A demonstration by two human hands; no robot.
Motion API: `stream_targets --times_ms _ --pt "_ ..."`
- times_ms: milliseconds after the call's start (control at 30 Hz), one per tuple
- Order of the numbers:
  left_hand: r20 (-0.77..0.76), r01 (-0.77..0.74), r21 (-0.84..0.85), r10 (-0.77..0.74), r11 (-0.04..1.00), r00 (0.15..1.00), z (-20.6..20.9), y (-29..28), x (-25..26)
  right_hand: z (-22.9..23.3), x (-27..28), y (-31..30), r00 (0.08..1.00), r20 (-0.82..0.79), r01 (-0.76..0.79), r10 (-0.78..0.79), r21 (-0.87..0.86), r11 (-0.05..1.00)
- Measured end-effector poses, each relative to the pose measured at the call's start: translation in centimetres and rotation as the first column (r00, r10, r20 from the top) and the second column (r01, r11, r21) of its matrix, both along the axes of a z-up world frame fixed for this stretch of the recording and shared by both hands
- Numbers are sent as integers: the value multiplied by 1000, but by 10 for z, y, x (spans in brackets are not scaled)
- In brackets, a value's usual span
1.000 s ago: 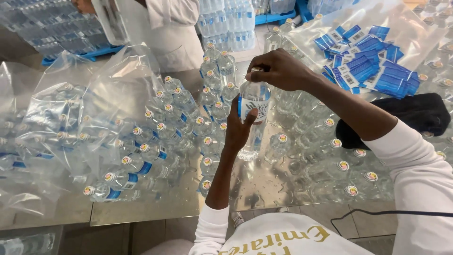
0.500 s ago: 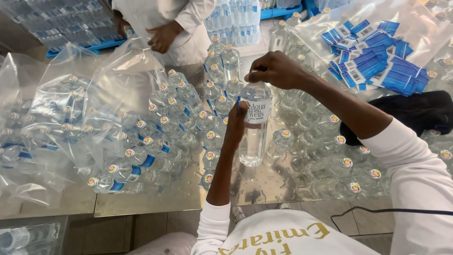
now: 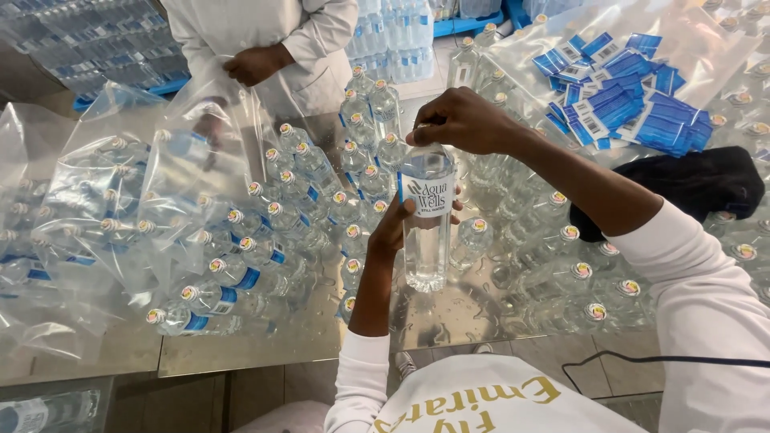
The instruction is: Manually applying small labels or seals to the caps of plastic water bottles on a production table.
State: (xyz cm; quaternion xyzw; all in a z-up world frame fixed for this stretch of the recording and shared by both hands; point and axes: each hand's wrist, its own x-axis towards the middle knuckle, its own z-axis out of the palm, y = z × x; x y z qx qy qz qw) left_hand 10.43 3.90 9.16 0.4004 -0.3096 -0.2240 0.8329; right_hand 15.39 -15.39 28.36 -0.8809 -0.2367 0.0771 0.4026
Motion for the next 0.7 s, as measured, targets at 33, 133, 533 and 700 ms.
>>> stream_targets --times_ms 33,133,533,700 --pt "17 -23 34 22 999 1000 4 1 -2 -1 0 -1 1000 -6 3 -3 -7 1000" --pt "30 -61 93 58 994 998 15 -1 -10 -4 -2 -2 1000 -15 11 -11 -8 1000" --pt "236 -456 476 390 752 890 26 7 -22 -7 23 -31 947 321 82 7 -265 961" --pt "253 -529 490 467 693 847 35 39 -121 -83 102 -33 887 457 240 -66 -334 912"
